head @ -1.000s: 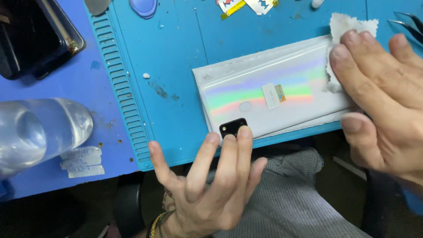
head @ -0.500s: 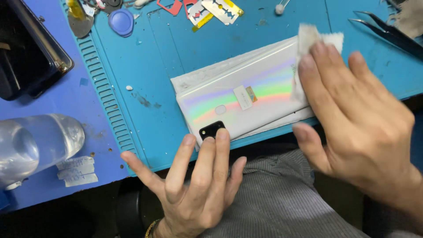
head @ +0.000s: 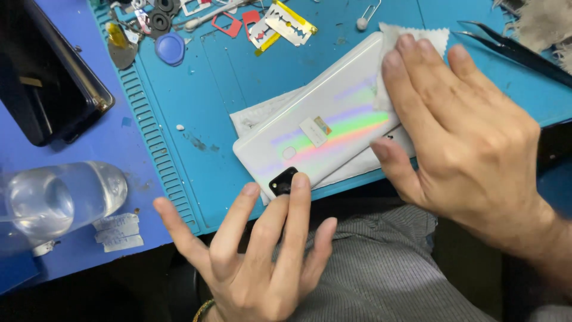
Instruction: Clean the phone back cover and apply adhesive tape to the new screen assembly.
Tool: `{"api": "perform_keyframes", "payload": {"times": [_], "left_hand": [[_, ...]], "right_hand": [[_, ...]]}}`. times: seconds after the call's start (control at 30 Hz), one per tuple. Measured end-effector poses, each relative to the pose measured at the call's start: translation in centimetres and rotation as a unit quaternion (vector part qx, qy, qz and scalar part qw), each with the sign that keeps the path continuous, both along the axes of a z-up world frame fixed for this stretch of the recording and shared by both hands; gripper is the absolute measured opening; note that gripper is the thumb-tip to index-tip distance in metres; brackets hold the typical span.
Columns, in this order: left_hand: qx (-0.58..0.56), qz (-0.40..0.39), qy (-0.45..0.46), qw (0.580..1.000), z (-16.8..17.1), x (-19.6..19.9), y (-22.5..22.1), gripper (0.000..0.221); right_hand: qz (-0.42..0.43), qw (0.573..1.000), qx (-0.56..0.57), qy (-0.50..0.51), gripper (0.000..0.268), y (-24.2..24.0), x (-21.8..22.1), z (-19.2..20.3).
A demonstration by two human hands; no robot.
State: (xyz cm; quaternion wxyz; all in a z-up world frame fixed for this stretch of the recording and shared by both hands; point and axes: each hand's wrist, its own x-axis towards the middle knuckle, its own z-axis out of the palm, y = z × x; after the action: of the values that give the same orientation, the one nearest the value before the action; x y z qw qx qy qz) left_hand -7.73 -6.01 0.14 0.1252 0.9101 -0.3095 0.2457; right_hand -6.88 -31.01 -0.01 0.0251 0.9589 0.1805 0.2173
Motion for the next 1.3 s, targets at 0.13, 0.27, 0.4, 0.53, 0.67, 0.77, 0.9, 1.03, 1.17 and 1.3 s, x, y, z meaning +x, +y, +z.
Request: {"api": "perform_keyframes", "payload": {"times": [0.13, 0.27, 0.4, 0.53, 0.67, 0.77, 0.9, 1.03, 1.17, 1.3], "left_hand": [[0.013, -0.058, 0.017, 0.998, 2.1, 3.1, -2.2, 0.053], [0.003, -0.135, 0.098, 0.986, 1.7, 5.4, -4.3, 0.058], [-0.002, -0.145, 0.157, 0.977, 3.2, 6.4, -4.0, 0.061], [-0.037, -0.202, 0.233, 0.951, 3.9, 7.8, -3.0, 0.067], [-0.024, -0.272, 0.261, 0.926, 4.5, 9.4, -2.6, 0.066], [-0.012, -0.281, 0.251, 0.926, 4.7, 9.4, -2.6, 0.068], [0.003, -0.292, 0.261, 0.92, 4.7, 9.7, -2.3, 0.069], [0.013, -0.303, 0.26, 0.917, 4.8, 9.9, -2.2, 0.066], [0.002, -0.311, 0.254, 0.916, 4.5, 10.2, -2.0, 0.063], [-0.004, -0.308, 0.254, 0.917, 4.7, 10.1, -2.1, 0.063]], "right_hand": [[-0.004, 0.999, 0.015, 0.038, 0.068, -0.2, -2.2, 0.4], [0.007, 0.998, 0.035, 0.042, 0.048, -0.6, -3.0, 0.2], [0.024, 0.996, 0.076, 0.033, 0.033, -0.6, -2.5, 0.2], [0.045, 0.994, 0.08, 0.052, 0.049, 1.3, -2.9, -0.1], [0.141, 0.98, 0.137, 0.034, 0.048, 4.3, -3.3, -1.5], [0.141, 0.979, 0.133, 0.064, 0.047, 2.1, -3.2, -1.4], [0.061, 0.994, 0.09, 0.025, 0.049, 0.2, -3.0, -1.1], [0.145, 0.975, 0.163, 0.044, 0.047, 3.6, -3.2, -1.5], [0.054, 0.994, 0.089, 0.021, 0.046, -0.5, -3.1, -1.3], [0.083, 0.986, 0.141, 0.03, 0.048, 3.5, -3.6, -1.6]]}}
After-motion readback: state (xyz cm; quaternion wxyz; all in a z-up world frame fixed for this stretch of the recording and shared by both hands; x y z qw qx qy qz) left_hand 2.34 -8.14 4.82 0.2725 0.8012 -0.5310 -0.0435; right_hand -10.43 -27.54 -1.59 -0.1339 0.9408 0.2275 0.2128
